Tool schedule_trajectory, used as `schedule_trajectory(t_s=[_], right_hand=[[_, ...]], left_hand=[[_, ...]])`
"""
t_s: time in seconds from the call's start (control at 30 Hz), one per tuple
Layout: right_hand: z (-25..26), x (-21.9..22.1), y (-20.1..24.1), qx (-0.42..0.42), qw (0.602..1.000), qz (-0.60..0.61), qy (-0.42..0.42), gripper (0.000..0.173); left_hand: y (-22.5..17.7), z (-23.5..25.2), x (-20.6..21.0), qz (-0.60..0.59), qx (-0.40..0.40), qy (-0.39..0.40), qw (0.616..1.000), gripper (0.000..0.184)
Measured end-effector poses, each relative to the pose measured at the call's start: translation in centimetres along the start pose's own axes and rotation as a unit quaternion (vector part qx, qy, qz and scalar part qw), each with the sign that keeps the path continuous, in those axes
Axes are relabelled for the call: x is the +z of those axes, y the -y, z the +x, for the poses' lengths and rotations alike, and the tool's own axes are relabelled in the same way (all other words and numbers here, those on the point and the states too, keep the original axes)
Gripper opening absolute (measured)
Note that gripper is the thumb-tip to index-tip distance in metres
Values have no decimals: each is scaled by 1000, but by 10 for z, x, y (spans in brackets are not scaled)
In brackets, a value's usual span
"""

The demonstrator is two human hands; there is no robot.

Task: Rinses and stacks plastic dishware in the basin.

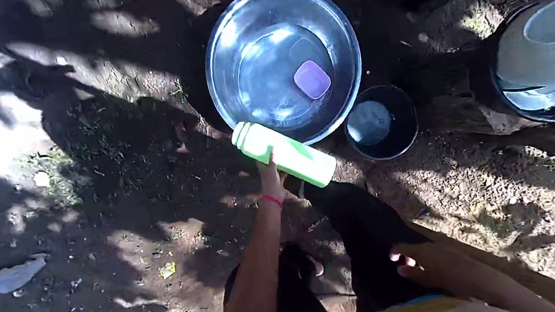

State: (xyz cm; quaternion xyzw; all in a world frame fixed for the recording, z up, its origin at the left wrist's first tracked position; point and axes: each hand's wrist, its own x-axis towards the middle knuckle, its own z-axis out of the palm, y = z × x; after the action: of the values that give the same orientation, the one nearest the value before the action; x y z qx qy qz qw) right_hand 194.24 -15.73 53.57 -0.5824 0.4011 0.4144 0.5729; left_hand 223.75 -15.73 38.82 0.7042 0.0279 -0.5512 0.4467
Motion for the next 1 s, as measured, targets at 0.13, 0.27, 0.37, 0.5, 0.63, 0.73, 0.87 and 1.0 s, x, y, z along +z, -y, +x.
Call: schedule_trajectory(t_s=[0.13,0.27,0.37,0.5,0.63,0.73,0.87,1.0], right_hand=[[156,-115,44,-137,916,117,-360,45],[335,-212,63,-135,909,176,-352,82],[465,-246,57,-159,907,216,-324,91],[566,-263,39,-134,908,232,-322,88],[628,-258,46,-166,872,316,-334,103],[634,-251,49,-109,837,371,-387,104],[618,-237,47,17,795,402,-454,105],[630,-257,51,-31,764,438,-472,109]], left_hand=[[-13,137,38,108,-31,48,993,78],[-7,252,55,166,7,82,983,97],[-11,333,54,215,-6,114,970,99],[0,448,44,367,11,86,926,106],[20,490,51,449,47,157,878,78],[6,521,39,536,125,151,821,63],[-4,560,35,437,201,-66,874,52],[18,519,85,90,60,142,984,49]])
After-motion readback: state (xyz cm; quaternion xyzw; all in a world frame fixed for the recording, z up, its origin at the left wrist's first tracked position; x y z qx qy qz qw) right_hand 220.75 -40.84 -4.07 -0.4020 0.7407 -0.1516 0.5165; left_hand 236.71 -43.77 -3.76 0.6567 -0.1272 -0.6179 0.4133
